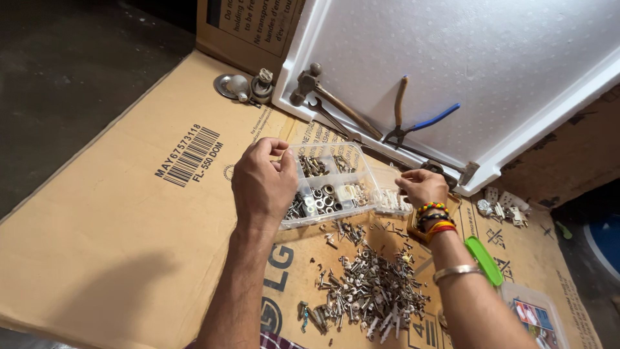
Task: The person sorts a large pile of mixed hardware, including screws, bolts, and washers, from a cardboard surface into a clear plastic compartment box. They pick up individual items by hand and place them into specific sections of the organizer.
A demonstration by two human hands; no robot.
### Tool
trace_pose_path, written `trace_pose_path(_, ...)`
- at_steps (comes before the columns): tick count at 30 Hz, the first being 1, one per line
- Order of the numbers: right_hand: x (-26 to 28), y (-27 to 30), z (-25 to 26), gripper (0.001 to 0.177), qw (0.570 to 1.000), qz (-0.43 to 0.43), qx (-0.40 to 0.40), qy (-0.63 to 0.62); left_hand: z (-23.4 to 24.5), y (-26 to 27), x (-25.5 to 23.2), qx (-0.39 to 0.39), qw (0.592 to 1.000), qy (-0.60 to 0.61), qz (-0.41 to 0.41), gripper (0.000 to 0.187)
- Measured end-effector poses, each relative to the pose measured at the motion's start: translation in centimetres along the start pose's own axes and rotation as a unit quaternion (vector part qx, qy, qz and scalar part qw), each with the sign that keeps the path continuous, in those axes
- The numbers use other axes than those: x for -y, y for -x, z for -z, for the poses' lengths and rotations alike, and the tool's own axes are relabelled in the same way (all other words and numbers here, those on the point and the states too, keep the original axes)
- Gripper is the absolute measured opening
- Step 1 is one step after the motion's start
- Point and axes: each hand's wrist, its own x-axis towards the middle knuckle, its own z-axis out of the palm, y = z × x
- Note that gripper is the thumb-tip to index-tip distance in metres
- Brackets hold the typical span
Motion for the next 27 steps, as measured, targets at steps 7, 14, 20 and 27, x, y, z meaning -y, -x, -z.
trace_pose_path(7, -3.3, -2.0, 0.7, 0.032, 0.976, 0.008, 0.043, 0.212, -0.8, 0.3, -0.3, 0.004, 0.999, -0.032, -0.013, 0.013)
trace_pose_path(14, -5.3, 0.1, 2.0, 0.027, 0.989, 0.083, -0.018, 0.123, -1.0, 0.2, 0.4, 0.022, 0.998, -0.055, -0.033, 0.012)
trace_pose_path(20, -13.3, 8.7, 5.1, 0.022, 0.965, 0.186, 0.061, 0.174, -1.5, 0.7, 0.5, 0.023, 0.995, -0.076, -0.059, 0.011)
trace_pose_path(27, -19.0, 13.3, 6.3, 0.021, 0.976, 0.089, 0.074, 0.183, -2.3, 1.6, 1.2, 0.082, 0.984, -0.138, -0.075, 0.010)
